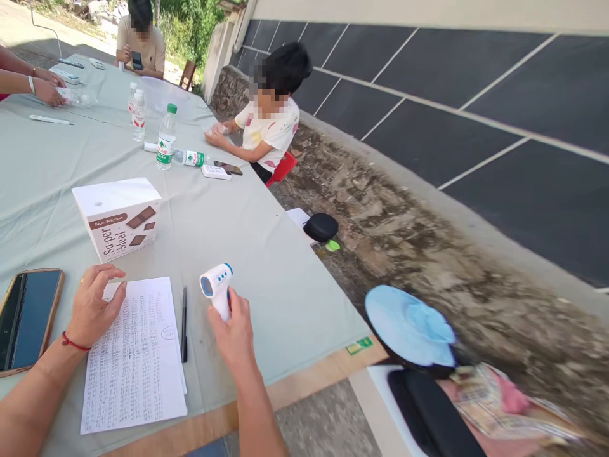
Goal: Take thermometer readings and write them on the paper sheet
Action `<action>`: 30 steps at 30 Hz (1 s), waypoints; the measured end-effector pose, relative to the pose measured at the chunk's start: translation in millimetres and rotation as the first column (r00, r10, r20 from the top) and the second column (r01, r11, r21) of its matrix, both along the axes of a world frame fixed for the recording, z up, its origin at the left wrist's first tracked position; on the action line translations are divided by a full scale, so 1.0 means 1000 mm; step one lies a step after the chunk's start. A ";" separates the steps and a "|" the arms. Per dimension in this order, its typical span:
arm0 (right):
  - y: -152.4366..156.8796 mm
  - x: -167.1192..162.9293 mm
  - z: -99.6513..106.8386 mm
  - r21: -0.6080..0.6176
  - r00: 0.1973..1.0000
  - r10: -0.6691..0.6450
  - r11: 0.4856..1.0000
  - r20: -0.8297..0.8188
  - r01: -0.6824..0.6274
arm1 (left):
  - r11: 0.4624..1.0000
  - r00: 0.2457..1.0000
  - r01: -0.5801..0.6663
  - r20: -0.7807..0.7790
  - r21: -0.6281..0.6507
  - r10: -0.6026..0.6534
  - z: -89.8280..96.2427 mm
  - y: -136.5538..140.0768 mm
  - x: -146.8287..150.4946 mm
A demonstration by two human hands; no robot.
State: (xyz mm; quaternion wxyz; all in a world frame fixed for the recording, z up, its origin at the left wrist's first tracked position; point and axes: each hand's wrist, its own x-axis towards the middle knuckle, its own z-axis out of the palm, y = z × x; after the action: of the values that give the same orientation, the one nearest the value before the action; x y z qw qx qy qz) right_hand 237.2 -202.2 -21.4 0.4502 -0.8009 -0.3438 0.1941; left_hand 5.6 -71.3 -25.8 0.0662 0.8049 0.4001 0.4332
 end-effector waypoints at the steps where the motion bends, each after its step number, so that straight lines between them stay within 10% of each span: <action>1: 0.001 0.008 -0.009 -0.073 0.994 0.005 0.997 0.112 0.003 | 1.000 1.000 0.011 -0.016 -0.021 -0.011 -0.001 -0.001 0.001; 5: 0.003 0.033 -0.035 -0.221 0.913 0.069 0.975 0.403 0.024 | 0.995 0.995 0.035 -0.091 -0.095 -0.044 -0.004 -0.003 0.004; 9: 0.003 0.020 -0.035 -0.054 0.859 0.077 0.997 0.507 -0.057 | 0.993 0.986 0.056 -0.150 -0.101 -0.071 -0.003 -0.006 0.006; 17: 0.018 -0.030 -0.016 -0.153 0.891 0.381 0.923 0.246 -0.352 | 0.987 0.926 0.150 -0.342 -0.057 -0.161 0.011 -0.025 0.020; 30: 0.001 -0.041 -0.035 0.459 0.859 0.398 0.859 -0.321 -0.226 | 0.812 0.783 0.213 -0.402 -0.544 -0.475 0.007 -0.037 0.030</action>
State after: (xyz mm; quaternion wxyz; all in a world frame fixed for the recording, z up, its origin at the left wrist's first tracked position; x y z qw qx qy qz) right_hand 196.1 -200.9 -56.7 0.6291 -0.5637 -0.4033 0.3520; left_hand 35.3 -107.9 -19.0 0.2288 0.9111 0.3361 0.0682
